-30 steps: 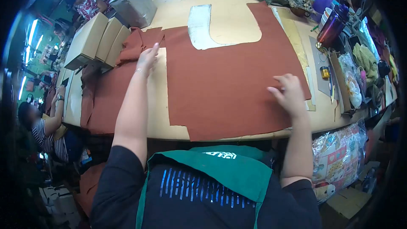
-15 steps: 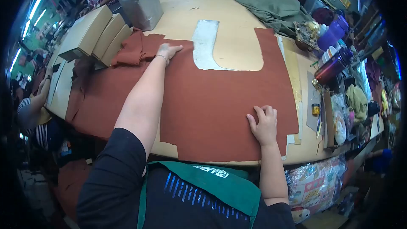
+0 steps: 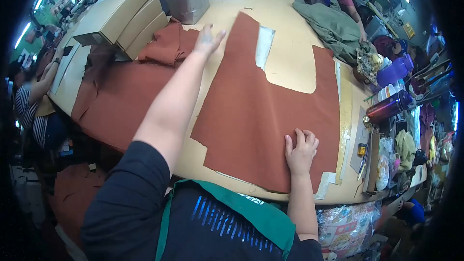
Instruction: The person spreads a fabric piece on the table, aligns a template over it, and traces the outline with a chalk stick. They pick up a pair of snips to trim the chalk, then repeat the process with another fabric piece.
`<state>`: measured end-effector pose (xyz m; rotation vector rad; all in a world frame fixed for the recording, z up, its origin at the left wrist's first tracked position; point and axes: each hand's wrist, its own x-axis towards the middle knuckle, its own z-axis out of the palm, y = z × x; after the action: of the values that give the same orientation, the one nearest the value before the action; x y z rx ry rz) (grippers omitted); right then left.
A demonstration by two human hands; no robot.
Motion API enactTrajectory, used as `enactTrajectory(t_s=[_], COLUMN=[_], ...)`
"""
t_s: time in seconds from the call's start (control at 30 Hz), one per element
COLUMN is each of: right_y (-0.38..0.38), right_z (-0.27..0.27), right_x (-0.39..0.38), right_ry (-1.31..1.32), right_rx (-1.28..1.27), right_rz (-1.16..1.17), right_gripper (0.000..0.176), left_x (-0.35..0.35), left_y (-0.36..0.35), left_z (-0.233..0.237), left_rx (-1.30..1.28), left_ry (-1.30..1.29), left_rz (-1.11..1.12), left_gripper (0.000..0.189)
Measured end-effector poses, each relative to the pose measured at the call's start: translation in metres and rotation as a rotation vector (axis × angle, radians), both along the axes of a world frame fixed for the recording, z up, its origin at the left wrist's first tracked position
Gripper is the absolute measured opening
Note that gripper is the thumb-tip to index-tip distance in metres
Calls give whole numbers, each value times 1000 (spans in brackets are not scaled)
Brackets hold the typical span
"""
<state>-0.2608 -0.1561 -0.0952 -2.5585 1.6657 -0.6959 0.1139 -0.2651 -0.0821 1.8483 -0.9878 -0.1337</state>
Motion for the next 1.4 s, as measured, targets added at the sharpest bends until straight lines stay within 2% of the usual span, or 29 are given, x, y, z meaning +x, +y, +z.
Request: enactTrajectory(t_s=[0.07, 0.13, 0.2, 0.27, 0.47, 0.5, 0.7, 0.83, 0.9, 1.03, 1.17, 1.4], right_y=[-1, -2, -2, -2, 8, 11, 13, -5, -5, -3, -14, -24], right_z=[0, -2, -4, -5, -3, -2, 7, 8, 10, 9, -4, -19], right_x=[-2, -2, -3, -2, -5, -6, -41, -102, -122, -131, -126, -121], right_ry=[-7, -9, 5, 20, 29, 20, -31, 21, 58, 86, 53, 95], right_rx=[-7, -14, -20, -44, -51, -36, -13, -57, -108, -15, -19, -126], right_rz=[-22, -33, -37, -22, -55, -62, -153, -329, -387, -493, -491, -533], right_gripper=[31, 31, 32, 31, 31, 31, 33, 34, 34, 35, 33, 31], left_x=[-13, -56, -89, -103, -96, -98, -109, -78, -58, -46, -59, -60], left_y=[46, 117, 175, 202, 205, 205, 207, 203, 211, 227, 231, 236], left_z=[-23, -20, -7, -4, -19, -23, -16, -34, -26, -10, -28, -28], left_rx=[111, 258, 389, 481, 381, 275, 382, 129, 222, 392, 139, 173], left_ry=[-191, -330, -318, -318, -87, -216, -376, -284, -142, 42, -284, -272], left_rz=[-152, -95, -86, -66, -145, -114, -81, -140, -150, -162, -146, -143], left_gripper=[57, 60, 62, 61, 52, 42, 17, 9, 18, 39, 48, 43])
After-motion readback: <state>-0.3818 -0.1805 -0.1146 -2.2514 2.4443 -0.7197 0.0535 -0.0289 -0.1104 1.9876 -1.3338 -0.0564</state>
